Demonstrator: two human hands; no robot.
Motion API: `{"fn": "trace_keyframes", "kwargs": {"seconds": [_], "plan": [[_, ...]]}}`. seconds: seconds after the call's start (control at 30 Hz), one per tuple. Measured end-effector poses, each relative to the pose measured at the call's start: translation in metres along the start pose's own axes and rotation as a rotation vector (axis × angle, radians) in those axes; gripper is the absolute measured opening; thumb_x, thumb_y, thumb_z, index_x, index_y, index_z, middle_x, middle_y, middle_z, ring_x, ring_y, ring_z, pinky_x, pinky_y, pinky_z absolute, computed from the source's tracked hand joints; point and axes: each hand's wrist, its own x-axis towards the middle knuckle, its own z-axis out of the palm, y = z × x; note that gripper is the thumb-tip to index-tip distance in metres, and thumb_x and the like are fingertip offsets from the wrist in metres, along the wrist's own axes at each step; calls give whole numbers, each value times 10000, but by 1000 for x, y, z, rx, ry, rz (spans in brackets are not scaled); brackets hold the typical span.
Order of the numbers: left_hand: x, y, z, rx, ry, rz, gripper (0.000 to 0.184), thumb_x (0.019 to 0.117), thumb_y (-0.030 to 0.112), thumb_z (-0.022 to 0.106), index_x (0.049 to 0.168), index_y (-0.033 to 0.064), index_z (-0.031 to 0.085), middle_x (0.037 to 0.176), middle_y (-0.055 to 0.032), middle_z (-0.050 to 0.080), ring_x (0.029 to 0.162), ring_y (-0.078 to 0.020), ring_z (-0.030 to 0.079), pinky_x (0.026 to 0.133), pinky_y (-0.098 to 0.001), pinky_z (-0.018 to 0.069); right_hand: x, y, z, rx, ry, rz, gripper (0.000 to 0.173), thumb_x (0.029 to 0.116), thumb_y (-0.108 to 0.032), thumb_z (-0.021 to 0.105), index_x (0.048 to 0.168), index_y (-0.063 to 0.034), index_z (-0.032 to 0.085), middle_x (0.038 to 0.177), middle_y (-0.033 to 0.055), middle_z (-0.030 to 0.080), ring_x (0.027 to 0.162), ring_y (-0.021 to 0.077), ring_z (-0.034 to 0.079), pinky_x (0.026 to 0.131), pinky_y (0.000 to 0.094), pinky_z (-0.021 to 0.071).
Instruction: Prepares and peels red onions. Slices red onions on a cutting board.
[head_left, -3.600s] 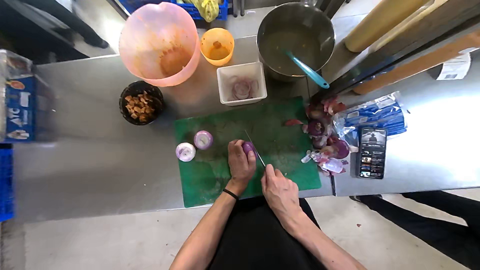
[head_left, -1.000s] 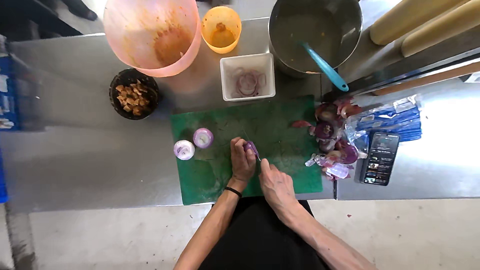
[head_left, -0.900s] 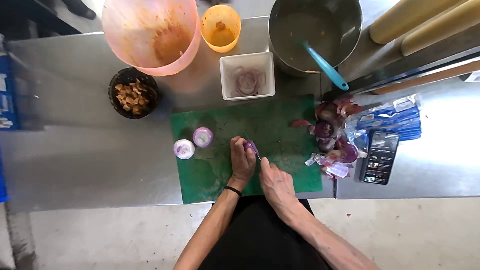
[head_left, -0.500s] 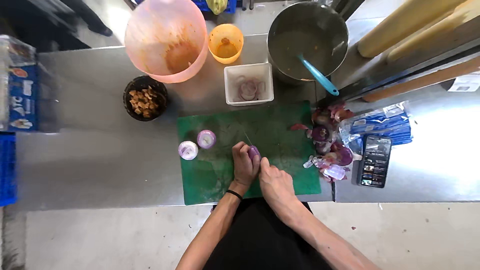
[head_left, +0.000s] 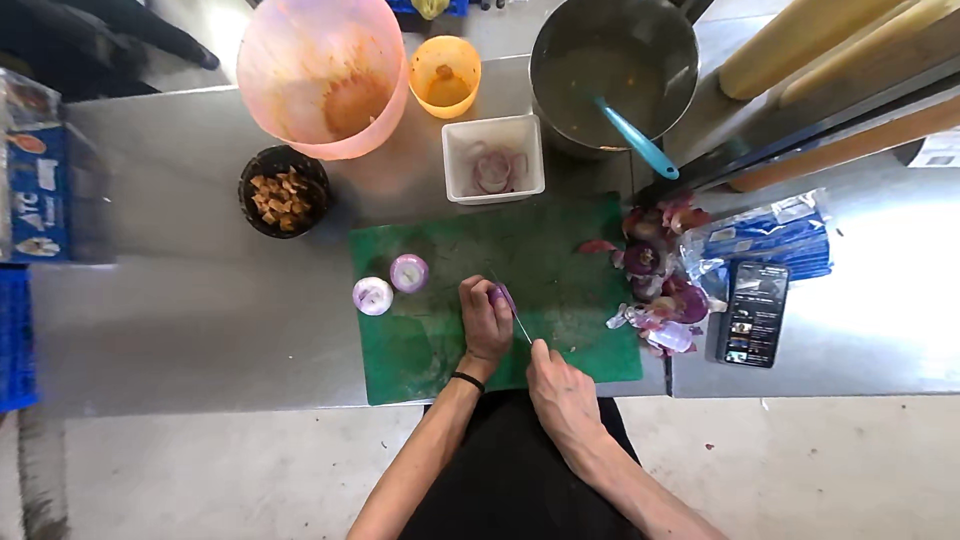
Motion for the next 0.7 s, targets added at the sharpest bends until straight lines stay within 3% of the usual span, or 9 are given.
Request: {"fn": "trace_keyframes", "kwargs": {"seconds": [0.23,0.4,0.53,0.7], "plan": [[1,0,1,24,-18,-16,323,1031,248,372,1063,-10,565,1106,-181,549,1075,-246,572,966,-306,488,12,-4,-4,-21,-57,5,113,953,-89,631,1050,-44,668,740,135,647,578,312,675,478,416,531],[-8,5,-13,-14,-118,-35,375,1054,283,379,1193,-29,532,1282,-213,504,1224,-270,541,1013,-331,493,46,-15,-23,22,-282,54,207,1000,-90,595,1194,-27,626,844,180,694,722,375,716,601,496,574],[2,0,1,-12,-12,-44,389,1043,303,359,1075,-23,570,1111,-195,554,1078,-255,579,974,-315,488,66,-23,-31,3,-363,65,209,1034,-84,529,1224,-22,593,851,183,695,772,387,720,637,506,572],[3,0,4,18,28,-54,444,1061,350,327,1078,-24,565,1085,-192,558,1052,-253,584,961,-310,490,61,-26,-41,18,-351,40,196,1033,-50,529,1215,-9,589,843,194,689,779,397,718,628,503,565]]}}
